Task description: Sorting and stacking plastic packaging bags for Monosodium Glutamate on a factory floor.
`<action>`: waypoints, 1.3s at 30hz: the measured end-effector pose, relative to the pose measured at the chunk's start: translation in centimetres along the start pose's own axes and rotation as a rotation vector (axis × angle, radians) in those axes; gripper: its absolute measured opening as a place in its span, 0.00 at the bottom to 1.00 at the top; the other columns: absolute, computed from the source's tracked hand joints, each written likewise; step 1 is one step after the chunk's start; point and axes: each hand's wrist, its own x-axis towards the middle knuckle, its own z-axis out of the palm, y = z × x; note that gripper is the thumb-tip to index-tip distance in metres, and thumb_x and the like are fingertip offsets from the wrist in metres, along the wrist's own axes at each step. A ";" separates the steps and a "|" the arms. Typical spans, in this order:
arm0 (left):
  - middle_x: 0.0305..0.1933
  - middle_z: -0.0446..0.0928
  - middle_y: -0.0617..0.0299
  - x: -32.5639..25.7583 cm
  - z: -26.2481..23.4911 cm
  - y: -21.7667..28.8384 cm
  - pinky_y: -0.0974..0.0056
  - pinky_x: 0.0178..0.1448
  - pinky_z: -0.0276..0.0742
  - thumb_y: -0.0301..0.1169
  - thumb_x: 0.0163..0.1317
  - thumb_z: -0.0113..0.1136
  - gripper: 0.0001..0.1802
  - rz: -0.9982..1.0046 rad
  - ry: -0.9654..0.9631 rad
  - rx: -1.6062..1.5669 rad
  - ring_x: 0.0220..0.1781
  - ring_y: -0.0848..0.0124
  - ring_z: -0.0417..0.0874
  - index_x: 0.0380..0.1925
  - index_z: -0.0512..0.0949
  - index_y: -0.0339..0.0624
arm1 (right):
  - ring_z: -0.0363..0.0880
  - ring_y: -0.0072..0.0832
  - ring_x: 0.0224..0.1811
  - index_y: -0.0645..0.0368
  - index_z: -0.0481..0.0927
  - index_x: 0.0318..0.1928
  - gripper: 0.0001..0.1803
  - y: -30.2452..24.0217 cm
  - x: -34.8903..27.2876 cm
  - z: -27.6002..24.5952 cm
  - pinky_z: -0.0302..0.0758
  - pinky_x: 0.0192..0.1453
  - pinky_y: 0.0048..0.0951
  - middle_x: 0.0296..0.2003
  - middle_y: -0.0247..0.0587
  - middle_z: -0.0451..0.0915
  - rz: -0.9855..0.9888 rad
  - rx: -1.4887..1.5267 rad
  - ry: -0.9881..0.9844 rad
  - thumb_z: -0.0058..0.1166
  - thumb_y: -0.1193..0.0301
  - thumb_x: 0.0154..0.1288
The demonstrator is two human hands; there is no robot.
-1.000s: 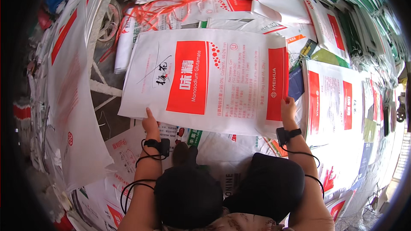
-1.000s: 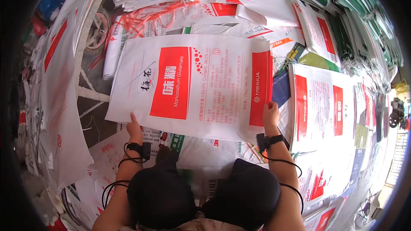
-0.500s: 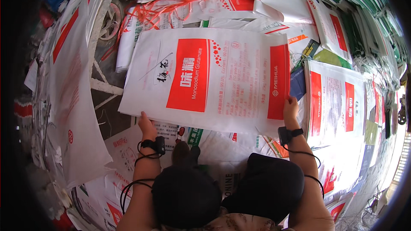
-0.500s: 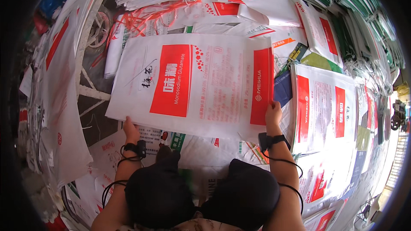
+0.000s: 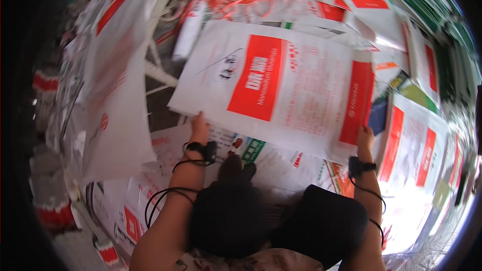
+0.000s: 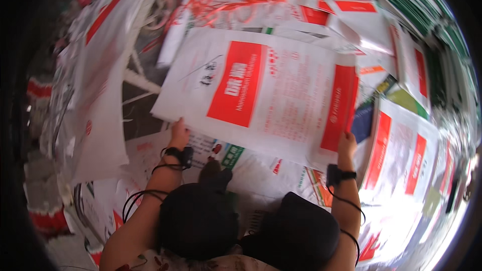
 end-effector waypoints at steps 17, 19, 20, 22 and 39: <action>0.52 0.75 0.56 1.4 -0.9 3.4 0.60 0.39 0.80 0.32 0.67 0.44 0.20 -0.427 0.189 -0.629 0.44 0.64 0.80 0.58 0.66 0.44 | 0.84 0.36 0.41 0.64 0.81 0.45 0.18 1.9 -0.8 0.0 0.78 0.48 0.35 0.39 0.47 0.85 0.050 0.072 -0.024 0.58 0.65 0.59; 0.51 0.76 0.56 1.5 -0.8 4.1 0.59 0.38 0.81 0.31 0.66 0.43 0.20 -0.443 0.215 -0.607 0.44 0.63 0.81 0.58 0.68 0.43 | 0.84 0.37 0.42 0.64 0.82 0.45 0.18 1.8 -1.1 0.2 0.78 0.48 0.35 0.39 0.47 0.85 0.001 0.034 -0.048 0.58 0.64 0.59; 0.51 0.76 0.56 1.6 -0.9 4.5 0.57 0.38 0.82 0.29 0.65 0.42 0.20 -0.454 0.241 -0.586 0.44 0.63 0.82 0.57 0.69 0.43 | 0.84 0.38 0.42 0.63 0.82 0.45 0.18 1.6 -1.2 0.3 0.78 0.48 0.36 0.39 0.47 0.85 -0.051 0.000 -0.070 0.58 0.64 0.59; 0.50 0.77 0.55 1.4 -0.4 5.9 0.57 0.39 0.82 0.29 0.65 0.43 0.19 -0.530 0.223 -0.566 0.46 0.63 0.82 0.56 0.71 0.42 | 0.84 0.39 0.42 0.62 0.82 0.46 0.18 1.9 -1.3 -0.3 0.78 0.49 0.37 0.39 0.47 0.85 -0.041 -0.023 -0.080 0.59 0.63 0.58; 0.57 0.74 0.51 0.9 -0.5 4.3 0.49 0.59 0.78 0.27 0.68 0.39 0.19 -0.451 0.048 -0.695 0.56 0.58 0.79 0.58 0.67 0.36 | 0.81 0.30 0.34 0.57 0.76 0.53 0.18 4.3 -0.5 0.5 0.78 0.37 0.33 0.35 0.42 0.82 -0.040 0.366 0.040 0.54 0.73 0.60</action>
